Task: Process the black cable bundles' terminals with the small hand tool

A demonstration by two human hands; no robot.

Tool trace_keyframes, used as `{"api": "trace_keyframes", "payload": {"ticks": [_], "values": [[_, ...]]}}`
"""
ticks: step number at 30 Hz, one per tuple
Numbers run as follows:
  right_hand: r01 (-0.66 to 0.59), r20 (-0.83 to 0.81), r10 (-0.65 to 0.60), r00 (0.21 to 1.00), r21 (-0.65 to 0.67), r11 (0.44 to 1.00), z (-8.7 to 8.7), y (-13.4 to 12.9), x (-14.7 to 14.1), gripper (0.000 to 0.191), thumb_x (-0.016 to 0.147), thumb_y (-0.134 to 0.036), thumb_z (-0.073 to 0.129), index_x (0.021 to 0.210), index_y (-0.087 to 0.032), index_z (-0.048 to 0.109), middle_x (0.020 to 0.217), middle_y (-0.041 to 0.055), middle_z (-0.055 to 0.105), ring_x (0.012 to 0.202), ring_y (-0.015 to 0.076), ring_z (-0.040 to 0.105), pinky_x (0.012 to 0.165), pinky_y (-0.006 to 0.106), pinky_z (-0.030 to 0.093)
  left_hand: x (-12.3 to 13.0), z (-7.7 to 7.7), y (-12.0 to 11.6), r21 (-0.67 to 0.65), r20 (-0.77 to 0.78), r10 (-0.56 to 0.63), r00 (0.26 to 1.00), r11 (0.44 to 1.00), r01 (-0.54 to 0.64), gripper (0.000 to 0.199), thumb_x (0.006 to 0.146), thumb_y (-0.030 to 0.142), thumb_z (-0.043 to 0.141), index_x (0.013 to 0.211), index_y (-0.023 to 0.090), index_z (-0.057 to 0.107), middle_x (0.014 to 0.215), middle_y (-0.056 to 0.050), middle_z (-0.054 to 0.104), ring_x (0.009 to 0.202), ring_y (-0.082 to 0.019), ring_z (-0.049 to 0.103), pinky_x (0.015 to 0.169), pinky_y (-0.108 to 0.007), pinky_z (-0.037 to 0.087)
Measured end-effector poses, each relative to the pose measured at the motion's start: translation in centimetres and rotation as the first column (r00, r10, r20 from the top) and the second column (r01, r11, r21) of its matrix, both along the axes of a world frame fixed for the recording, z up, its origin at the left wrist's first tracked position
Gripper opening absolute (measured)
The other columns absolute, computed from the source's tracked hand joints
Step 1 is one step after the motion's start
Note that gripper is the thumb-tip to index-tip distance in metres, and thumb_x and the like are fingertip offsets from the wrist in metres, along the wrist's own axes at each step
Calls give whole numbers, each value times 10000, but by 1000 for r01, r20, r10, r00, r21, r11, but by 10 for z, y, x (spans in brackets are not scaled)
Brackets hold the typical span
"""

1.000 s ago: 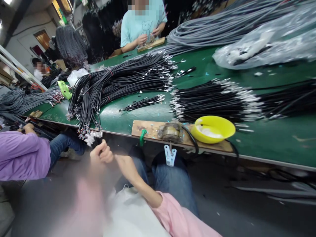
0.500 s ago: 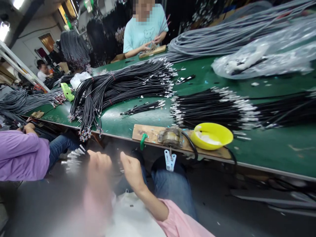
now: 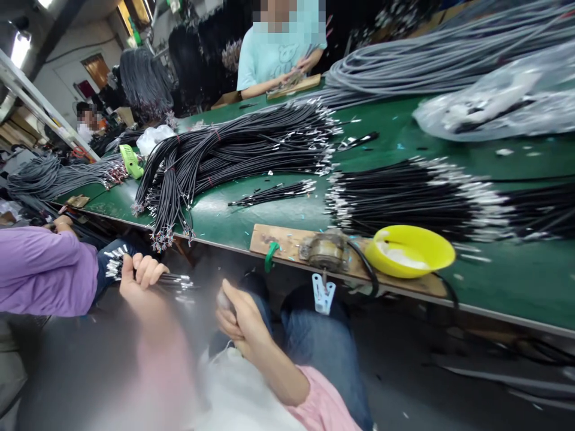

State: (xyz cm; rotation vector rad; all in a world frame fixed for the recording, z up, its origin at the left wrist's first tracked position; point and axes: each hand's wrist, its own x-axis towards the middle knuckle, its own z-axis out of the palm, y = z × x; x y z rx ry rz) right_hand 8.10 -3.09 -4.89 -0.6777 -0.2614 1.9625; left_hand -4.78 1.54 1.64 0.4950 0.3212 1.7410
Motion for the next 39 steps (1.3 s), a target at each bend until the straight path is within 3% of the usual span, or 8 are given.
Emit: {"api": "trace_keyframes", "payload": {"ticks": [7, 12, 22, 24, 26, 29, 33, 39], "values": [[-17, 340, -63, 938, 227, 974, 4, 10, -3, 474, 625, -601, 532, 543, -160, 377, 393, -67, 263, 316, 23, 171, 330, 172, 77, 13, -15, -1, -60, -77, -9, 997, 998, 5, 331, 797, 262, 483, 601, 154, 239, 469, 72, 79, 366, -29, 43, 368, -125, 202], [18, 712, -531, 459, 590, 807, 8, 7, -11, 448, 696, -485, 479, 456, -147, 311, 440, -30, 253, 425, 43, 244, 429, 204, 195, 30, -21, -4, -63, -94, 103, 990, 992, -109, 319, 804, 262, 479, 596, 152, 263, 468, 65, 87, 364, -38, 61, 360, -135, 198], [25, 530, -848, 18, 847, 530, -16, -26, 7, 342, 768, -256, 445, 443, -166, 389, 395, 2, 349, 389, 70, 321, 451, 234, 241, 7, -43, 13, -247, -232, -53, 971, 969, -6, 368, 856, 377, 398, 578, 152, 311, 450, 43, 211, 399, -62, 270, 456, -189, 317], [293, 641, -745, 185, 688, 664, -15, -33, 19, 386, 743, -374, 498, 438, -170, 378, 403, 3, 342, 385, 73, 326, 417, 230, 241, 0, -44, 18, -251, -203, -45, 978, 968, -8, 371, 863, 372, 385, 572, 152, 313, 453, 37, 227, 423, -70, 300, 486, -200, 335], [440, 615, -533, 581, 314, 841, -14, -32, 24, 472, 623, -527, 599, 454, -169, 342, 416, -21, 304, 358, 56, 291, 363, 207, 204, -7, -44, 23, -247, -188, -25, 982, 969, -22, 370, 867, 359, 376, 567, 153, 309, 455, 33, 235, 442, -76, 316, 511, -207, 346], [224, 247, -200, 948, -72, 972, -14, -20, 15, 597, 401, -538, 728, 457, -157, 271, 386, -75, 201, 301, 7, 174, 322, 161, 105, -17, -42, 29, -238, -158, 15, 987, 970, -53, 364, 878, 315, 348, 557, 155, 289, 458, 30, 228, 457, -80, 315, 535, -211, 350], [43, 7, -42, 999, -62, 997, -18, -9, -2, 536, 419, -434, 748, 459, -137, 304, 351, -78, 231, 277, -12, 136, 309, 131, 35, -19, -43, 30, -249, 23, 58, 998, 967, -51, 343, 885, 205, 275, 547, 155, 249, 473, 28, 214, 462, -72, 286, 556, -202, 345], [25, 76, -36, 996, 136, 990, -9, -1, -4, 449, 462, -439, 719, 503, -123, 403, 400, -56, 343, 286, -14, 172, 315, 131, 53, -2, -48, 21, -272, 65, -16, 998, 962, 33, 292, 868, 154, 273, 578, 147, 301, 531, 20, 258, 503, -68, 309, 608, -207, 357]]}}
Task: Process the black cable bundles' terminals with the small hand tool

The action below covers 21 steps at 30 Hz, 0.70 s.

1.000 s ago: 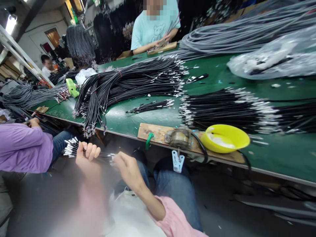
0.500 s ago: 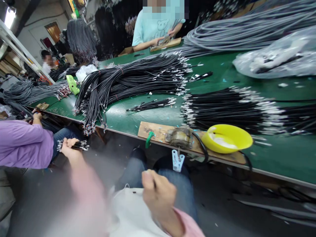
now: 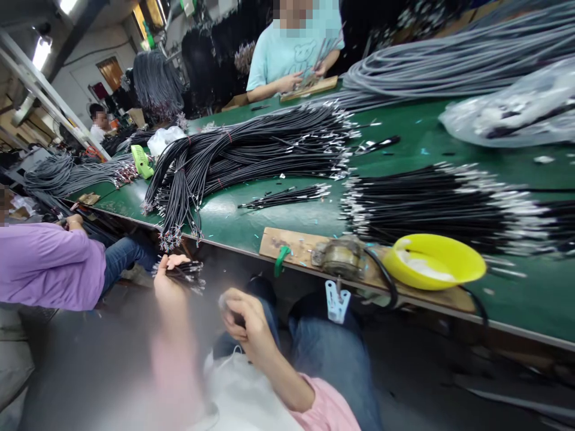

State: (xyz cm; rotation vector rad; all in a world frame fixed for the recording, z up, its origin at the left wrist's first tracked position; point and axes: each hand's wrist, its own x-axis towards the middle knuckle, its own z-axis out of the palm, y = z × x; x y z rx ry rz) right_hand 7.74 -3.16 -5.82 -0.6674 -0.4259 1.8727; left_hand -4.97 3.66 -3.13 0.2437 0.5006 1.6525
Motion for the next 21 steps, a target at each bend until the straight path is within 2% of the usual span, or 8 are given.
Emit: {"api": "trace_keyframes", "payload": {"ticks": [5, 9, 11, 14, 15, 17, 18, 21], "values": [[46, 255, -66, 965, 83, 995, 16, 11, 0, 534, 528, -597, 652, 550, -134, 386, 445, -56, 334, 332, -1, 194, 326, 142, 78, 11, -1, -8, -29, 0, -38, 999, 999, 38, 258, 857, 152, 292, 603, 142, 336, 550, 19, 257, 515, -71, 308, 613, -213, 360], [58, 425, -155, 892, 232, 971, 14, 16, 2, 589, 651, -723, 441, 540, -153, 340, 439, -50, 277, 360, 26, 220, 336, 171, 138, 16, -2, -11, -48, -1, -48, 999, 998, 48, 246, 847, 148, 302, 603, 143, 336, 553, 21, 241, 513, -73, 300, 610, -216, 360], [50, 532, -261, 806, 378, 924, 13, 17, 4, 561, 729, -682, 373, 537, -157, 321, 452, -40, 270, 390, 36, 244, 359, 182, 179, 19, -3, -12, -56, 3, -45, 999, 997, 45, 246, 844, 145, 299, 600, 145, 330, 553, 22, 230, 506, -73, 291, 599, -213, 355], [-23, 627, -450, 636, 598, 801, 13, 16, 8, 477, 808, -521, 384, 527, -139, 340, 477, -23, 299, 442, 41, 264, 403, 183, 216, 24, -4, -13, -65, 8, -37, 999, 997, 37, 254, 846, 152, 299, 592, 148, 315, 551, 24, 215, 494, -72, 276, 582, -207, 346], [-51, 626, -489, 607, 645, 762, 13, 15, 8, 451, 826, -462, 386, 520, -133, 345, 478, -20, 303, 450, 41, 266, 411, 182, 218, 25, -4, -14, -67, 10, -36, 999, 997, 37, 259, 849, 159, 301, 591, 149, 312, 550, 25, 210, 491, -72, 272, 578, -206, 344], [-43, 583, -513, 630, 686, 726, 13, 11, 7, 413, 843, -385, 391, 520, -131, 344, 471, -22, 300, 439, 38, 265, 405, 178, 213, 28, -5, -14, -71, 13, -47, 999, 996, 48, 270, 858, 177, 304, 589, 150, 307, 546, 28, 196, 489, -73, 268, 573, -206, 341], [3, 536, -497, 682, 678, 735, 11, 9, 6, 412, 846, -377, 395, 519, -135, 333, 462, -26, 292, 421, 36, 261, 390, 176, 206, 29, -6, -14, -71, 12, -58, 998, 996, 59, 278, 862, 180, 303, 586, 151, 301, 544, 30, 189, 491, -74, 270, 576, -206, 342], [241, 251, -394, 884, 477, 845, 7, 0, 3, 455, 806, -434, 463, 504, -152, 272, 428, -49, 232, 347, 30, 215, 330, 166, 158, 29, -6, -10, -67, -6, -81, 997, 994, 81, 306, 872, 161, 269, 567, 158, 255, 540, 28, 177, 500, -79, 275, 599, -214, 349]]}}
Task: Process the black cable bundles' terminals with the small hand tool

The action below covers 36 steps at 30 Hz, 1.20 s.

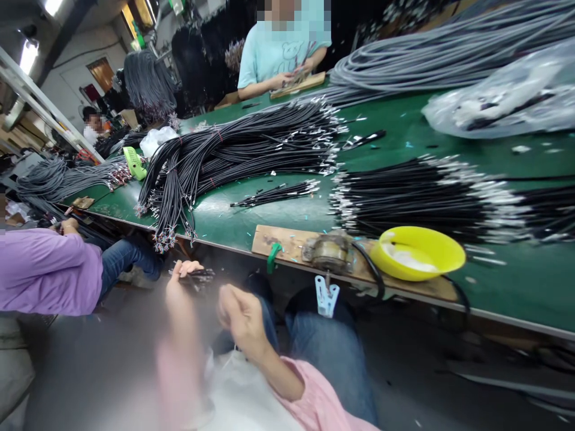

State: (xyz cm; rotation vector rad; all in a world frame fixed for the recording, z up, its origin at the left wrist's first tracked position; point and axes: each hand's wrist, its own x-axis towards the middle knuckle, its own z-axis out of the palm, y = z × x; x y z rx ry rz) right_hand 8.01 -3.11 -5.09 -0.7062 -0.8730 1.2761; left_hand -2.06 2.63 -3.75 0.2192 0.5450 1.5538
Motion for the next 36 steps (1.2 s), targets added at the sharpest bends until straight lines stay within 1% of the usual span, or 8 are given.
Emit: {"api": "trace_keyframes", "payload": {"ticks": [3, 7, 15, 18, 22, 29, 33, 36], "values": [[-134, -420, 59, 906, -150, 980, -2, -4, 3, 473, 691, -418, 596, 470, -145, 280, 385, -63, 204, 306, 22, 168, 305, 151, 120, -1, 0, 3, 14, -15, 4, 1000, 1000, -4, 319, 881, 153, 226, 563, 161, 231, 544, 22, 181, 512, -84, 279, 621, -222, 355], [-283, -556, 144, 819, -173, 943, -2, -2, 8, 299, 557, -387, 670, 517, -140, 508, 352, -55, 279, 298, 12, 170, 309, 129, 114, 3, 1, 3, 28, -26, -19, 999, 999, 19, 308, 882, 159, 228, 575, 158, 261, 559, 16, 199, 531, -87, 289, 632, -228, 359], [-237, -220, 162, 962, -379, 894, 5, -5, 5, 569, 579, -637, 596, 480, -151, 318, 376, -71, 211, 314, 12, 150, 326, 161, 76, 10, 6, -1, 67, 56, -8, 998, 998, 5, 271, 877, 173, 256, 608, 147, 286, 562, 30, 180, 515, -65, 284, 602, -173, 350], [-86, 99, 117, 988, -271, 959, 3, -6, 9, 591, 611, -713, 497, 497, -162, 315, 409, -64, 197, 353, 27, 174, 335, 179, 130, 10, 9, -3, 79, 11, 32, 999, 996, -33, 238, 860, 175, 299, 624, 146, 297, 568, 32, 171, 505, -62, 268, 583, -171, 342], [-45, 456, 43, 889, -7, 999, 5, -5, 17, 534, 760, -582, 428, 472, -143, 325, 433, -18, 292, 408, 42, 246, 376, 192, 186, 10, 6, -6, 59, -120, 71, 990, 996, -64, 226, 830, 174, 338, 614, 153, 277, 580, 20, 176, 502, -73, 238, 580, -196, 339], [-253, 279, 303, 911, -202, 946, 0, -1, 21, 579, 686, -719, 386, 514, -177, 278, 431, -47, 212, 353, 35, 191, 331, 198, 144, 14, 10, -8, 69, -72, 94, 993, 994, -89, 193, 809, 142, 337, 624, 149, 284, 581, 24, 176, 495, -64, 252, 561, -188, 327], [-240, 265, 296, 918, -223, 945, -1, 0, 21, 563, 666, -680, 468, 498, -169, 302, 429, -39, 249, 360, 35, 212, 335, 196, 144, 18, 15, -10, 140, 149, 51, 988, 987, -72, 123, 800, 108, 340, 681, 137, 331, 571, 43, 205, 476, -40, 283, 550, -165, 320], [-188, 278, 218, 936, -129, 974, -2, -4, 19, 538, 729, -604, 449, 468, -161, 295, 412, -29, 250, 367, 39, 219, 349, 199, 159, 19, 15, -10, 130, 151, 18, 988, 991, -38, 148, 800, 108, 348, 663, 142, 304, 562, 46, 197, 471, -40, 292, 547, -159, 324]]}}
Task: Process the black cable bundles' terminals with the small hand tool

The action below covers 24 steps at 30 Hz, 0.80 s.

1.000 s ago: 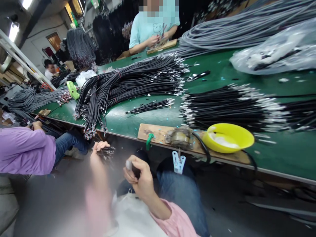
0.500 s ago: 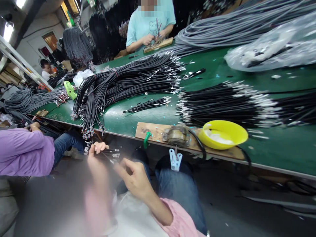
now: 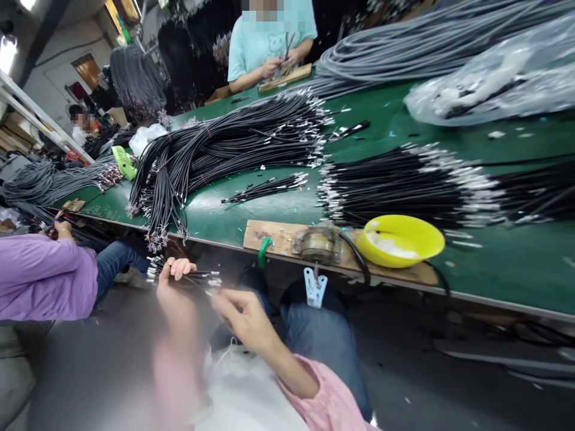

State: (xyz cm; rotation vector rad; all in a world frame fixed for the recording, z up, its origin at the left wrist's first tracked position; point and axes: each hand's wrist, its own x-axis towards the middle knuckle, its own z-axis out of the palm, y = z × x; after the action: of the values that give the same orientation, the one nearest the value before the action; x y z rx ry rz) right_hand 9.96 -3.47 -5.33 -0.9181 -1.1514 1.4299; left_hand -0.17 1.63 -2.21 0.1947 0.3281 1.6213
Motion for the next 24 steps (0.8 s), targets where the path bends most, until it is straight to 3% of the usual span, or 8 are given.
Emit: {"api": "trace_keyframes", "payload": {"ticks": [4, 6, 9, 11, 13, 16, 20, 24], "values": [[190, -29, -188, 982, 222, 956, -9, -8, -2, 488, 787, -407, 463, 407, -131, 333, 379, -4, 302, 364, 45, 266, 364, 197, 184, 1, -2, 4, -105, 0, -72, 997, 992, 71, 237, 841, 96, 275, 619, 156, 219, 544, 58, 151, 448, -28, 268, 531, -129, 316], [222, -225, -189, 956, 130, 966, -12, -9, -1, 465, 748, -383, 509, 395, -131, 340, 373, -11, 278, 346, 46, 249, 345, 193, 157, 1, -1, 5, -134, 19, -85, 996, 987, 86, 242, 856, 95, 245, 624, 156, 220, 542, 62, 152, 439, -21, 266, 528, -117, 314], [132, -564, -161, 810, -94, 987, -10, -7, 4, 430, 616, -375, 601, 399, -138, 315, 388, -43, 193, 329, 36, 181, 330, 179, 101, 2, 2, 3, -134, -3, -103, 995, 986, 101, 193, 854, 108, 257, 666, 147, 274, 547, 61, 180, 436, -19, 283, 522, -122, 312], [69, -677, -150, 721, -145, 987, -6, -3, 7, 363, 568, -335, 606, 412, -132, 348, 402, -50, 189, 326, 31, 182, 337, 170, 110, 3, 4, 1, -111, 32, -125, 992, 986, 128, 152, 846, 112, 273, 699, 142, 299, 552, 62, 213, 436, -13, 307, 525, -126, 312], [48, -714, -136, 687, -143, 989, -4, 0, 9, 281, 557, -304, 595, 429, -131, 414, 407, -48, 208, 324, 31, 202, 342, 165, 127, 3, 5, -2, -81, 103, -156, 982, 983, 164, 123, 837, 113, 293, 717, 138, 305, 555, 66, 241, 438, -4, 332, 530, -127, 312], [15, -712, -107, 693, -134, 991, -8, 4, 6, 273, 550, -311, 610, 431, -127, 447, 404, -50, 211, 320, 25, 195, 342, 161, 119, 4, 5, -5, -53, 146, -193, 970, 978, 203, 95, 818, 108, 323, 729, 134, 305, 557, 69, 251, 442, 2, 346, 529, -125, 312], [-52, -666, -72, 742, -164, 985, -15, 4, 0, 359, 541, -396, 645, 455, -131, 418, 389, -67, 169, 323, 11, 132, 334, 150, 86, 7, 4, -7, -47, 1, -182, 983, 982, 182, 77, 786, 101, 350, 732, 138, 310, 572, 61, 198, 435, -8, 291, 509, -129, 299], [31, -474, -107, 874, -165, 986, -12, 4, 2, 532, 591, -557, 600, 451, -149, 289, 415, -55, 179, 356, 22, 152, 328, 163, 96, 6, 1, -8, 32, -107, -162, 981, 986, 166, 115, 737, 105, 415, 720, 146, 309, 573, 57, 144, 441, -24, 221, 490, -136, 273]]}}
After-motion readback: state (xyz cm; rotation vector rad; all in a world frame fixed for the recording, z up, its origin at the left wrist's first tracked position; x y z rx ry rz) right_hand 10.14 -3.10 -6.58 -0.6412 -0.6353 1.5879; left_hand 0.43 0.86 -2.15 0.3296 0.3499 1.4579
